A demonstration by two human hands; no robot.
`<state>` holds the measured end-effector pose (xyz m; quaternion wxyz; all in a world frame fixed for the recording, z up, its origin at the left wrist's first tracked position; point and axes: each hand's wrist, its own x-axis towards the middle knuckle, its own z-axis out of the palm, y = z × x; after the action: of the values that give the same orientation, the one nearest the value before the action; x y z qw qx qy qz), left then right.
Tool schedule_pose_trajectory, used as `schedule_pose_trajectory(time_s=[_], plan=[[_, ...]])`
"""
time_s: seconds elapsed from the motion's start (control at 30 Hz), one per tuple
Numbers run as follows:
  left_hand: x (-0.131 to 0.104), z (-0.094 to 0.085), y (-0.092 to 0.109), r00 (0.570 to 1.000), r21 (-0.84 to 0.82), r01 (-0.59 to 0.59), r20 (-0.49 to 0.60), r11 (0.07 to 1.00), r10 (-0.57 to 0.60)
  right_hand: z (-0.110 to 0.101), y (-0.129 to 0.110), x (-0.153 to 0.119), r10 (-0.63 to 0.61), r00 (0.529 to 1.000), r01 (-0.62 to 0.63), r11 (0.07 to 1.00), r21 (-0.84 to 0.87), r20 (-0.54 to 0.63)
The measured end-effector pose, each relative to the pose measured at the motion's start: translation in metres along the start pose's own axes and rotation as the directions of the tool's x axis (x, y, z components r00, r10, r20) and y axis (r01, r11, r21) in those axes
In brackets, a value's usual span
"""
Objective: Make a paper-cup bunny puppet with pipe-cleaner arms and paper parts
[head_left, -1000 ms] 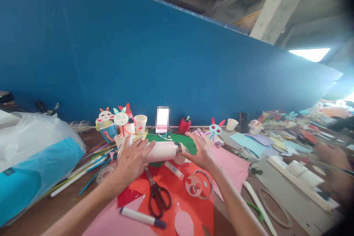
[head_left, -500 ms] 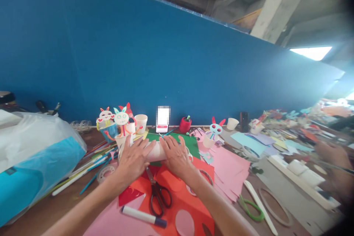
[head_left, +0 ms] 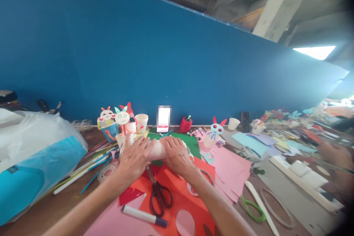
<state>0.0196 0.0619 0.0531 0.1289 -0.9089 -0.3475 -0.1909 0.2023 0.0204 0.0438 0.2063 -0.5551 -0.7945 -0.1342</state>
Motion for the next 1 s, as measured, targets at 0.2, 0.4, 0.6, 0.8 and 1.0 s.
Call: schedule_pose_trajectory(time_s=[0.2,0.4,0.6,0.8,1.0], plan=[[0.003,-0.019,0.002,0.991,-0.097,0.02,-0.128,0.995,-0.033,0.003,0.002,0.0,0.013,1.0,-0.012,1.0,0.01,-0.014],[0.007,-0.026,-0.009,0.969,-0.212,0.154,-0.158,0.965,-0.19,0.002,0.008,-0.001,0.042,0.999,-0.041,0.998,0.045,-0.031],[0.011,-0.02,-0.025,0.935,-0.473,0.259,-0.097,0.842,-0.342,0.002,0.014,-0.001,0.09,0.995,-0.086,0.992,0.092,-0.044],[0.016,-0.017,-0.028,0.856,-0.739,0.386,0.064,0.552,-0.513,0.003,0.02,-0.001,0.132,0.989,-0.117,0.978,0.175,-0.073],[0.019,-0.017,-0.028,0.805,-0.814,0.467,0.229,0.346,-0.547,0.003,0.022,-0.001,0.138,0.989,-0.125,0.975,0.183,-0.061]])
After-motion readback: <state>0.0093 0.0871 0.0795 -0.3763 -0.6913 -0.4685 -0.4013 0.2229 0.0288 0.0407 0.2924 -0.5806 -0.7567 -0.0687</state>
